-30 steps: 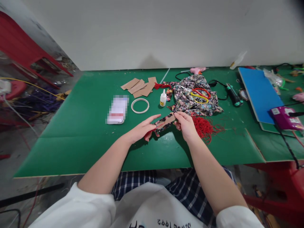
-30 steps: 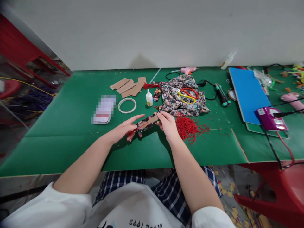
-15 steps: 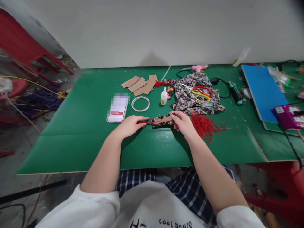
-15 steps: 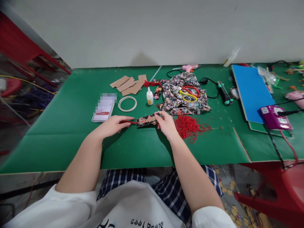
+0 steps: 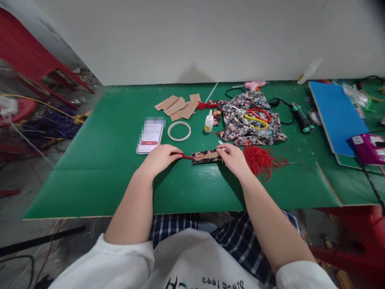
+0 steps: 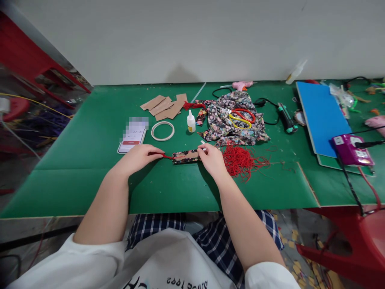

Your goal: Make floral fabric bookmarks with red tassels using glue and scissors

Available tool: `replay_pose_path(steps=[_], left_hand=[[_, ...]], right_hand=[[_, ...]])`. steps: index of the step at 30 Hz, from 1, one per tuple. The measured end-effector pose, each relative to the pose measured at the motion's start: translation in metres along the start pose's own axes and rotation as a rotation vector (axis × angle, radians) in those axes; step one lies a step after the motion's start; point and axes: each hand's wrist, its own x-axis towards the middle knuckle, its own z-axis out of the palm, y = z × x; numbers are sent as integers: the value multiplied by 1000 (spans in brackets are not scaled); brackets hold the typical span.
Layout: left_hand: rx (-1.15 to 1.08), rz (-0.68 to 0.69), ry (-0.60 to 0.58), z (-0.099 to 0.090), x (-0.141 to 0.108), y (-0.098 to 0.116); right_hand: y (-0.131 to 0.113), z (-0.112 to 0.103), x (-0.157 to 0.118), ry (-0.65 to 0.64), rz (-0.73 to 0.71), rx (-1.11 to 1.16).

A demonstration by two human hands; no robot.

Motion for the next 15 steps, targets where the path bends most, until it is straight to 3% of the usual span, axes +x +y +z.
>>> replay_pose_path(steps=[7,15], left_hand=[[64,24,37,-4,-6,-5],[212,-48,-103,-12,-7,4]], right_hand=[[-6,-6,-2,-20,-59,-173],[-7,-10,-3,-53,-97,-292]])
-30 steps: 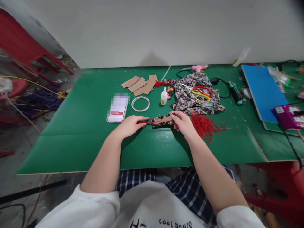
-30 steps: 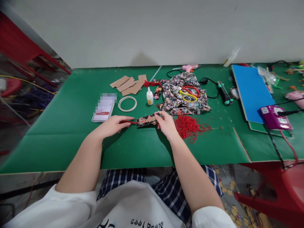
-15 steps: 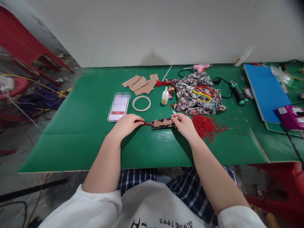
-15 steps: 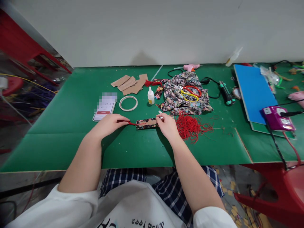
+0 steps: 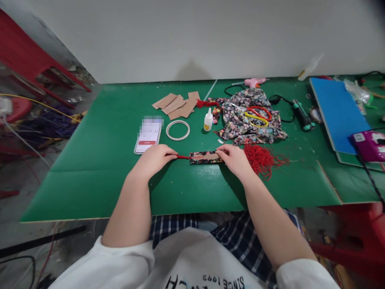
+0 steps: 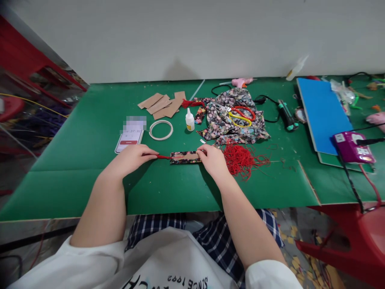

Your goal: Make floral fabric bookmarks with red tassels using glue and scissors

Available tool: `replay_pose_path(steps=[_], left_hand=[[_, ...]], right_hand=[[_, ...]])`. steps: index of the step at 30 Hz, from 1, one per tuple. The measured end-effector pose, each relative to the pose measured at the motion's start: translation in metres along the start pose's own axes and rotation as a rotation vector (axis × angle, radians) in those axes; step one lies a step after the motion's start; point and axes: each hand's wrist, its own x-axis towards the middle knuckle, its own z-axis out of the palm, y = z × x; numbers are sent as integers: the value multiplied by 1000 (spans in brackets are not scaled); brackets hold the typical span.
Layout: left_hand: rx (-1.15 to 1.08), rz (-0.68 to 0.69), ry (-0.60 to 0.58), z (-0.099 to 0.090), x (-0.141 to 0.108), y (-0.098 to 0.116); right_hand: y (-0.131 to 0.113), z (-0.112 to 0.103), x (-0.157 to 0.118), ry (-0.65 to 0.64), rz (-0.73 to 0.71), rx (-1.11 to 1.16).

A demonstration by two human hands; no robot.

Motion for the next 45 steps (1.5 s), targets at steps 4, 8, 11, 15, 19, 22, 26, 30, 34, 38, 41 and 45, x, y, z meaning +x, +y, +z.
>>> replay_pose_path(steps=[4,8,11,15,19,22,26,30,34,38,41,45], left_hand=[[12,-5,16,1,0,0],[24,16,33,2,1,-2],[34,18,34,1,1,-2],[34,22,33,-1,1,-2],[1,10,27,0,2,-3],[0,-13,40,0,3,-2],[-3,-70,92,-3,0,3],[3,-56,201,-13,-1,14],[-46,7,288,-20,16,30],[-346,57,389,-14,54,49],[-435,79,358,-1,84,58],[-430,110,355,15,109,64]], right_hand=[[-1,0,-1,5,-1,-53],[-2,0,-2,6,7,-87],[-2,0,-1,14,11,-122],[-4,-1,-1,5,26,-152],[-6,-3,-2,-10,36,-164],[-5,-7,-2,-3,23,-152],[2,-21,0,57,-4,-110],[15,-34,3,162,-39,-78],[22,-23,10,201,-276,-174],[18,-1,13,136,-491,-322],[13,5,12,56,-452,-388],[8,-6,7,-12,-413,-443]])
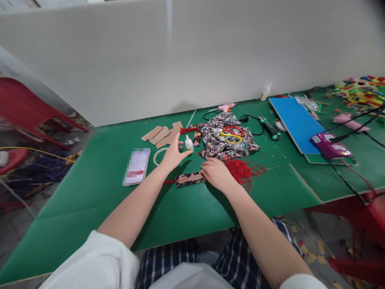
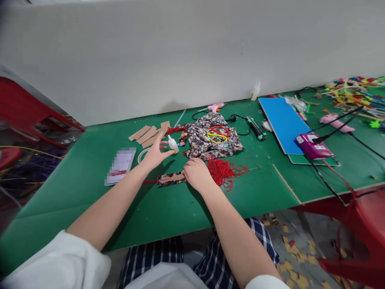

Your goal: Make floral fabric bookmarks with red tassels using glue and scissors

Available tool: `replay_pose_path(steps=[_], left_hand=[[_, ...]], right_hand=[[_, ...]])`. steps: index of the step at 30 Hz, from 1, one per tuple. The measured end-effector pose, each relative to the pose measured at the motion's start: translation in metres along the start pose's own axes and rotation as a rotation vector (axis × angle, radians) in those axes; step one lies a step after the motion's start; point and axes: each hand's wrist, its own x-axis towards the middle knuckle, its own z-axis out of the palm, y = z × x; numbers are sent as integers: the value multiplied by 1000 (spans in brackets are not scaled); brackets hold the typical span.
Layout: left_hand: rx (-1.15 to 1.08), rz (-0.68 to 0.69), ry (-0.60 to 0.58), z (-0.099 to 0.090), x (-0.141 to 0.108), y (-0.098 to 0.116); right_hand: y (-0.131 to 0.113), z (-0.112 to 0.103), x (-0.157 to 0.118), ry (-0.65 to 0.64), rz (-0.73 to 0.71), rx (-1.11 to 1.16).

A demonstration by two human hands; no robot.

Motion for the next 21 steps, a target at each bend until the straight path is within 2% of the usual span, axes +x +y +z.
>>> replay_pose_path(steps=[5,9,14,17,21], left_hand=[[0,-1,-24,12,11,-6],[31,37,-3,6,5,-7],[197,63,18,-15,-35,-1],[247,81,-106,-20,-66,1],[303,217,-256,-12,-91,-3]], right_hand=[[6,-14,-7,-58,13,-22],[12,-16,-12,-88,33,-10],[8,-9,-13,-55,18,52],[4,-6,-11,-72,-21,105],[3,-4,-8,-116,17,132]])
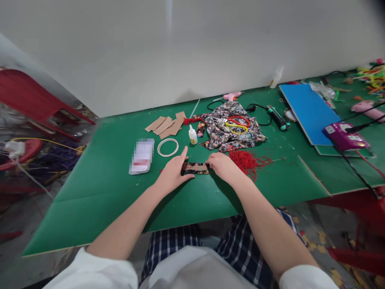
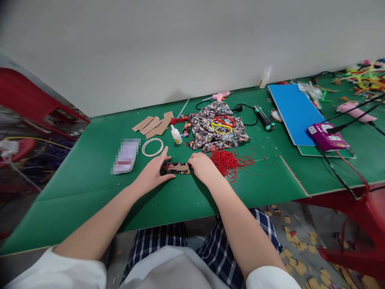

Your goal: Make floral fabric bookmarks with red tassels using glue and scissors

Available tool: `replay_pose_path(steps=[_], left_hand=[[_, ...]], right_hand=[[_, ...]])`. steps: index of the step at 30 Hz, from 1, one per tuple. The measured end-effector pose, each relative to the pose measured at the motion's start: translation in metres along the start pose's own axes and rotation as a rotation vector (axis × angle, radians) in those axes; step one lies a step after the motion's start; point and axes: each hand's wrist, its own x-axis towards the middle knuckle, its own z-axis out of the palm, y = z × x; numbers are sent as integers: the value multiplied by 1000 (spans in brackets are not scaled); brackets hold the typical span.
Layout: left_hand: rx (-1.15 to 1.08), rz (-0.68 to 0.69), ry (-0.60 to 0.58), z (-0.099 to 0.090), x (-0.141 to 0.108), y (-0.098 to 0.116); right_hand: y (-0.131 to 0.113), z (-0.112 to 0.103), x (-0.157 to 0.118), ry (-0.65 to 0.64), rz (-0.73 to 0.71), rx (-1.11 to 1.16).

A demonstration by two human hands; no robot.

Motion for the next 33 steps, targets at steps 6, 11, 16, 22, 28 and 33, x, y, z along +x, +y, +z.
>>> replay_pose_path(steps=[6,11,16,22,28,33], left_hand=[[-1,71,11,13,-1,-4],[-2,49,45,14,-1,-6],[21,91,90,16,-4,-8],[44,198,168,17,-4,5],[74,382,127,21,18,32],[205,352,120,40,35,43]], right_hand=[[1,-2,-1,13,60,58],[2,-11,-7,82,106,152],[2,-21,-9,246,151,572],[2,-27,-10,366,267,953],[16,-24,-10,510,334,744],[29,-25,-12,694,372,538]])
